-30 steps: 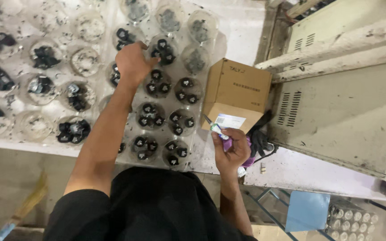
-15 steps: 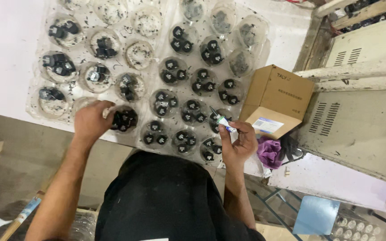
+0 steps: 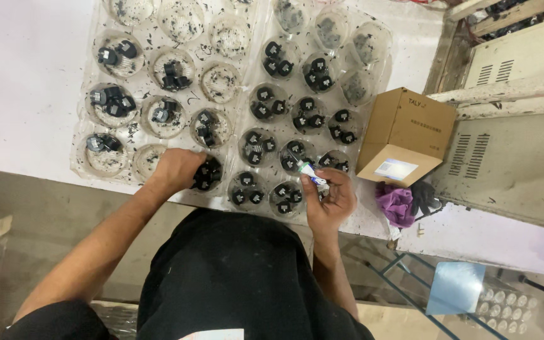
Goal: The person picks black plastic socket-like components one at a time from a tray, squeezes adhesive from a small tube onto each part, and places the treated part back into the tray, repeating this across many parts. At one point they move a filled tray aside and continue with another tray of parts.
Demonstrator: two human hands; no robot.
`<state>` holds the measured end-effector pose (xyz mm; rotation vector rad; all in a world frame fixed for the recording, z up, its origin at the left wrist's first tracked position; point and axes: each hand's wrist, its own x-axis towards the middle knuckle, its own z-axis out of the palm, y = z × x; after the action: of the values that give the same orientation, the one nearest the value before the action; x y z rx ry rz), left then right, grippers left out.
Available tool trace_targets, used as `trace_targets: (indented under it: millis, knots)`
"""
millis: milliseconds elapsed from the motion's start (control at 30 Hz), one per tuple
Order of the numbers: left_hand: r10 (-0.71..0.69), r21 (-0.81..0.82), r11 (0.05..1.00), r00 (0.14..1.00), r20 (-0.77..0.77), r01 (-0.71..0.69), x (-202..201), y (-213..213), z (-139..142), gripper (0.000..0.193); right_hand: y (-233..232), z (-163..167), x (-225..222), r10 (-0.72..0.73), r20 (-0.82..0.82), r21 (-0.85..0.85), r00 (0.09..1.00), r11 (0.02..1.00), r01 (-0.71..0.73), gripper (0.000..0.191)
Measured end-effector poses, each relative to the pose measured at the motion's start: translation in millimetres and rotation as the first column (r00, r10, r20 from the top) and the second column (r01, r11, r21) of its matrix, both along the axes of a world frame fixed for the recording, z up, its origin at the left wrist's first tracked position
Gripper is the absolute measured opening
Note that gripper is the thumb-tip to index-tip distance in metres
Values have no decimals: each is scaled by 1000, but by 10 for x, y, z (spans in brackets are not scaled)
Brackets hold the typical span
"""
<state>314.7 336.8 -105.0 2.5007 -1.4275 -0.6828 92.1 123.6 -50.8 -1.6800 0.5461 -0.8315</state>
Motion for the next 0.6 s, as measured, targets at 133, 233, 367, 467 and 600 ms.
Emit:
trace_targets:
  millis: [133,233,367,467,600]
  knots:
    - [131,-99,986,991,-9,-131,34,83,38,53,123,-81,-54,-103,59,35,993,994,101,30]
    - [445,-302,749,785,-430,-590,82,97,120,46,151,-129,-78,-147,26,94,989,985,144,33]
    - [130,-389,432,483,-866,-814,105,-165,229,49,214,-106,49,-46,86,212,995,977,27,31]
    - [-44,-426,439,455,-890,-791,-29,-364,388,48,303,41,205,-2,164,115,986,993,-17,31]
    - [-257,-450,419,373,-892,-789,-188,-507,674,47,333,371,292,68,220,-176,973,984,-29,32]
